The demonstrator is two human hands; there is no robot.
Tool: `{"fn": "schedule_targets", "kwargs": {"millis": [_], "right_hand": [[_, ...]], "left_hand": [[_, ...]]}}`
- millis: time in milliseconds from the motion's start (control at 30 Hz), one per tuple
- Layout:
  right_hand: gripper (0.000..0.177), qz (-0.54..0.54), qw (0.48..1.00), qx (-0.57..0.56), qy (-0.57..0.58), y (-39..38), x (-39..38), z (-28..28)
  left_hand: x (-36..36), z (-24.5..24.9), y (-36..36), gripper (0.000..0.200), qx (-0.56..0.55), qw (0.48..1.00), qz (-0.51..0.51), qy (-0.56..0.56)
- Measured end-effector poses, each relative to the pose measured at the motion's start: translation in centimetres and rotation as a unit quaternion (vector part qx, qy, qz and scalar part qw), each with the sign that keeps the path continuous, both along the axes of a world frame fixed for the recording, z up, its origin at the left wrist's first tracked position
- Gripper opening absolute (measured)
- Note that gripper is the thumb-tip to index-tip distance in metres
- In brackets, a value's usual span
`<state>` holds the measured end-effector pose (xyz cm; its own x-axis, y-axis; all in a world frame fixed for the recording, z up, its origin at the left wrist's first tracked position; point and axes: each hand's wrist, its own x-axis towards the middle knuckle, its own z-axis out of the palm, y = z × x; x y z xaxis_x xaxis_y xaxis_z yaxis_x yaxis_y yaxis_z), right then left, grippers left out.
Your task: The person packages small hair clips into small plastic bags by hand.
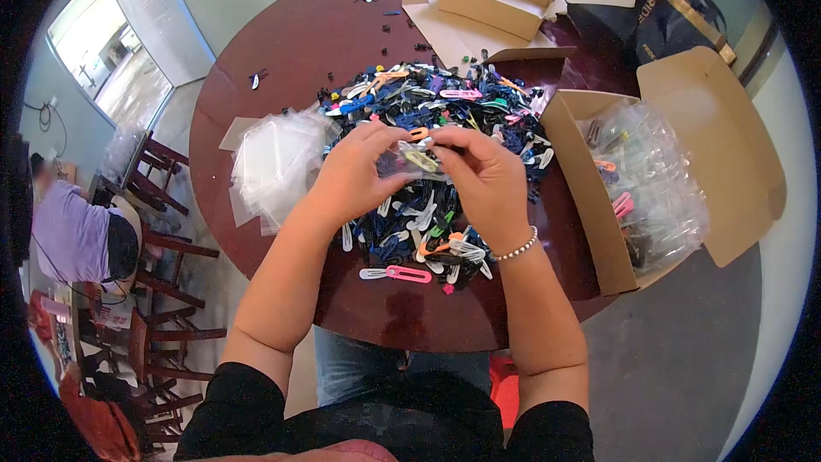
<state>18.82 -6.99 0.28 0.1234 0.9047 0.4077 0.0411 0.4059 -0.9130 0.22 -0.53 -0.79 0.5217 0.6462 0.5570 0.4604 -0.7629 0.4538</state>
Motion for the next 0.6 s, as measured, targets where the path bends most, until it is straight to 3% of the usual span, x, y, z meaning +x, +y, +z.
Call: {"fn": "schedule_targets", "kwargs": {"millis": [100,233,400,600], "right_hand": [[0.018,0.014,0.998,0.011,-0.060,-0.29,-0.21,0.35],[0.018,-0.001,1.000,-0.014,-0.017,-0.35,-0.24,0.56],[0.019,-0.026,0.991,0.068,-0.111,-0.07,0.22,0.05],[0.021,-0.014,0.994,0.043,-0.103,-0.37,0.05,0.42]], "left_hand": [[0.14,0.04,-0.03,0.046,-0.034,0.999,-0.023,-0.025],[0.21,0.03,0.04,0.047,-0.055,0.998,-0.028,-0.027],[0.18,0.21,-0.02,0.048,-0.056,0.998,-0.022,-0.024],[0.14,0.48,-0.13,0.048,-0.058,0.997,-0.023,-0.033]]}}
